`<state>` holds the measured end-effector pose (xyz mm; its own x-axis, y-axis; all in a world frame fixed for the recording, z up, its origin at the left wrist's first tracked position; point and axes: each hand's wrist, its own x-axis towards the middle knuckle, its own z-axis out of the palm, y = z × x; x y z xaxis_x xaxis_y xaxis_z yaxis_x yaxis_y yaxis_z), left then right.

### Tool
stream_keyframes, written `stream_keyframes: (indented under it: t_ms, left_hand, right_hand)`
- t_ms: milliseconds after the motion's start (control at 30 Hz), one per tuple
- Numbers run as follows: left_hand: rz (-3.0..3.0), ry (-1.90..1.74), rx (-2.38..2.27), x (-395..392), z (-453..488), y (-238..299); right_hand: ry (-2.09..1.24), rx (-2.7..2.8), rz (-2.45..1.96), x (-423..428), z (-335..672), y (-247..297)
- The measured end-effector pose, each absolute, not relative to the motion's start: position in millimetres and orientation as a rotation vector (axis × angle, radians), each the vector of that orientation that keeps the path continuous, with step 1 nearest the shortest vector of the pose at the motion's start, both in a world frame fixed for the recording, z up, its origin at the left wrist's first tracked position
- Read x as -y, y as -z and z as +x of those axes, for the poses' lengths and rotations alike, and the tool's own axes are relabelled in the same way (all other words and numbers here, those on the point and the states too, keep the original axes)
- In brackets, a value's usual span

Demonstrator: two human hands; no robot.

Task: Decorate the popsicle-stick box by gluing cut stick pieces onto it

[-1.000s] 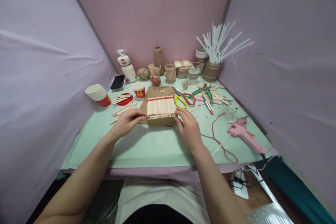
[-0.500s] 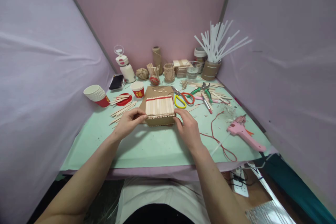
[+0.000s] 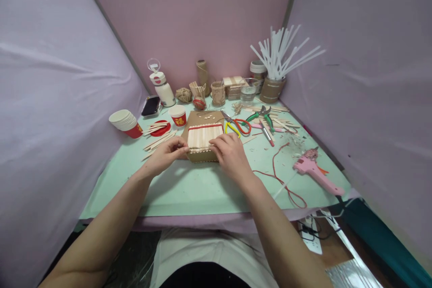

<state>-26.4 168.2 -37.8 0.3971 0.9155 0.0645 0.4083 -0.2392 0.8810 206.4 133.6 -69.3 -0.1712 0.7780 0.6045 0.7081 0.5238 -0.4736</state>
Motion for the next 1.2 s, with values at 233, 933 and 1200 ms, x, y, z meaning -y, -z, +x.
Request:
stream_keyframes:
  t_ms: [233, 933, 1200]
  left_hand:
    - [1.793, -0.767, -1.165, -169.2, -27.6, 38.2]
    - [1.846, -0.714, -1.225, -164.9, -25.4, 24.2]
    - [1.693, -0.655, -1.199, -165.7, -28.8, 19.9]
  right_hand:
    - [-0.118, 1.973, -1.317, -137.7, 202.9, 66.3]
    - [-0.284, 1.974, -1.239, -132.3, 236.8, 66.5]
    - [-0.343, 1.948, -1.254, -131.3, 241.9, 62.0]
